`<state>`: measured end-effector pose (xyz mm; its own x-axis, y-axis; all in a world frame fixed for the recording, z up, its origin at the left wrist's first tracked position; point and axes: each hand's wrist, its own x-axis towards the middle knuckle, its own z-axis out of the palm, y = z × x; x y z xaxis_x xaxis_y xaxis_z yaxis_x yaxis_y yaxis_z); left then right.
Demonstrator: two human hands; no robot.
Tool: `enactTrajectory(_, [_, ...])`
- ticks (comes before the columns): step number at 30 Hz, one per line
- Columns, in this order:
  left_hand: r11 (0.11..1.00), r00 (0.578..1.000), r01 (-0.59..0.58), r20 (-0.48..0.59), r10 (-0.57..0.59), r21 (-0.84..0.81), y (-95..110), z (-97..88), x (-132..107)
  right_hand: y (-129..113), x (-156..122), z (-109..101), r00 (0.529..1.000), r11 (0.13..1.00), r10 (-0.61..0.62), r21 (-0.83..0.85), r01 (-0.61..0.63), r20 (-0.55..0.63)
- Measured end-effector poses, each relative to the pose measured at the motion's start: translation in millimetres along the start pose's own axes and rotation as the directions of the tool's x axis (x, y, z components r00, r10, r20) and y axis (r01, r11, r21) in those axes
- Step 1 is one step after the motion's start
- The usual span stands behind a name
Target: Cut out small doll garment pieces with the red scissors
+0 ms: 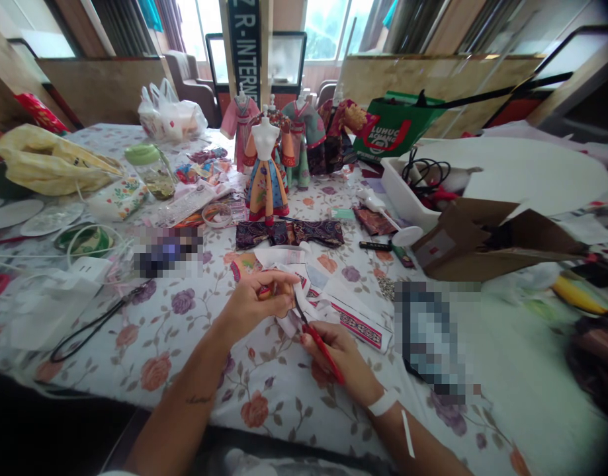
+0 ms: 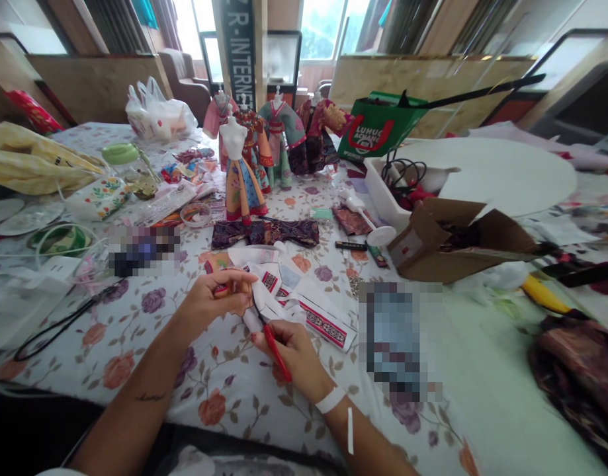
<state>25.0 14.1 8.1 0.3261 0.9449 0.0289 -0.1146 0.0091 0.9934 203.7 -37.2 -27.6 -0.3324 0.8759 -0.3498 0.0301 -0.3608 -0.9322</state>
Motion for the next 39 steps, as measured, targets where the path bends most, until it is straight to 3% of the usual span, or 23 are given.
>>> enactTrajectory(39, [1.0,1.0,-0.003,-0.014,0.003,0.016,3.4,0.0,0.9,-2.2,0.3,0.2,1.0,1.0,-0.023,-0.021,0.023,0.008])
